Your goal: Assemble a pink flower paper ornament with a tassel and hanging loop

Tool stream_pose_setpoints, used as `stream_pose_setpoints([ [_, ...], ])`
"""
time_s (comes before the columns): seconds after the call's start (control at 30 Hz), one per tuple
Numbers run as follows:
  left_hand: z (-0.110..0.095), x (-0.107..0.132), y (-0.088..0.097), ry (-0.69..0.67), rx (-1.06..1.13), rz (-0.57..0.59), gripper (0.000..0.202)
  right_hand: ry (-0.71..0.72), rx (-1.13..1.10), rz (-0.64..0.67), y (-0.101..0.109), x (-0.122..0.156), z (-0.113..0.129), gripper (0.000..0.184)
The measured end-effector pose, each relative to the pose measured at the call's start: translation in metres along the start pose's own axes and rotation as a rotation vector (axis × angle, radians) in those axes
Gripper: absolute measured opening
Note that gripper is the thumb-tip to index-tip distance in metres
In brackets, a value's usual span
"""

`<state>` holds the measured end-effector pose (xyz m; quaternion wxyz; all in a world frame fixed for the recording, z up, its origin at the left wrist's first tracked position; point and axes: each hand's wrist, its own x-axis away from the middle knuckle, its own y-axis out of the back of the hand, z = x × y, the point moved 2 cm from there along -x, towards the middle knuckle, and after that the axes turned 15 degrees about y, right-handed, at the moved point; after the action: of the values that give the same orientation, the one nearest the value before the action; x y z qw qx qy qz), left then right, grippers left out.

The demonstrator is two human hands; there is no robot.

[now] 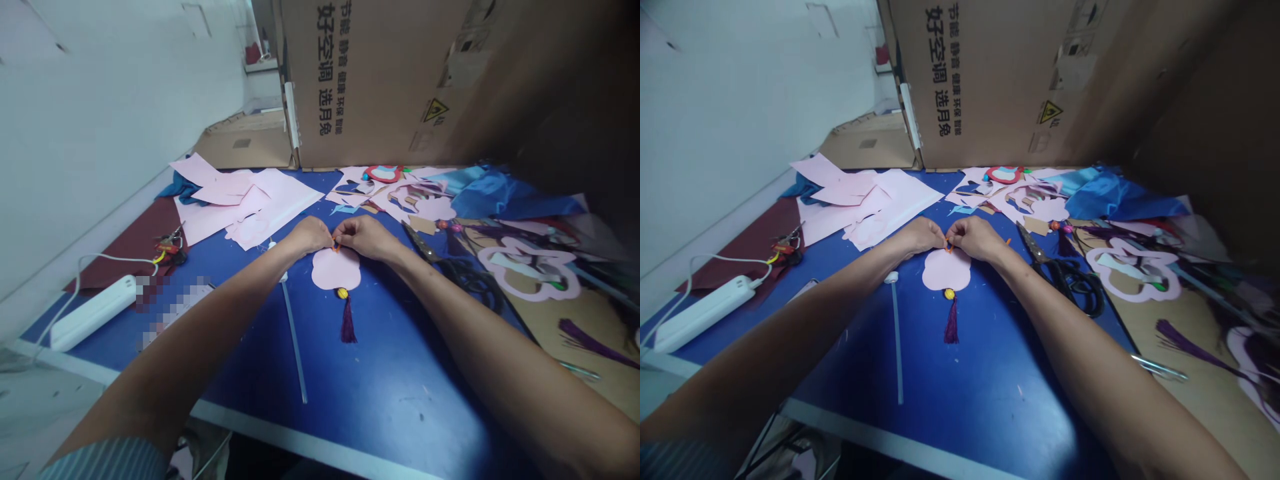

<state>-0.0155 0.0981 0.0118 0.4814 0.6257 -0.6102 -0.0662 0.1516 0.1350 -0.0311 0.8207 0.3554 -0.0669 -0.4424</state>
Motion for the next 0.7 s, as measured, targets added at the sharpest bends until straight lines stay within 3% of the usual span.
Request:
stream_pose_setpoints([
  [0.2,-0.0035,0.0046,-0.0003,-0.027,-0.161,-0.084,0.008,-0.006,0.044,-0.030,-0.0018,0.0011,0.0037,0.017],
  [0.7,0.0004,0.0019,-0.0018,-0.072,-0.171,-0.103,0.007,0.027,0.098,-0.052,-0.0052,0.0026,0.0028,0.018],
])
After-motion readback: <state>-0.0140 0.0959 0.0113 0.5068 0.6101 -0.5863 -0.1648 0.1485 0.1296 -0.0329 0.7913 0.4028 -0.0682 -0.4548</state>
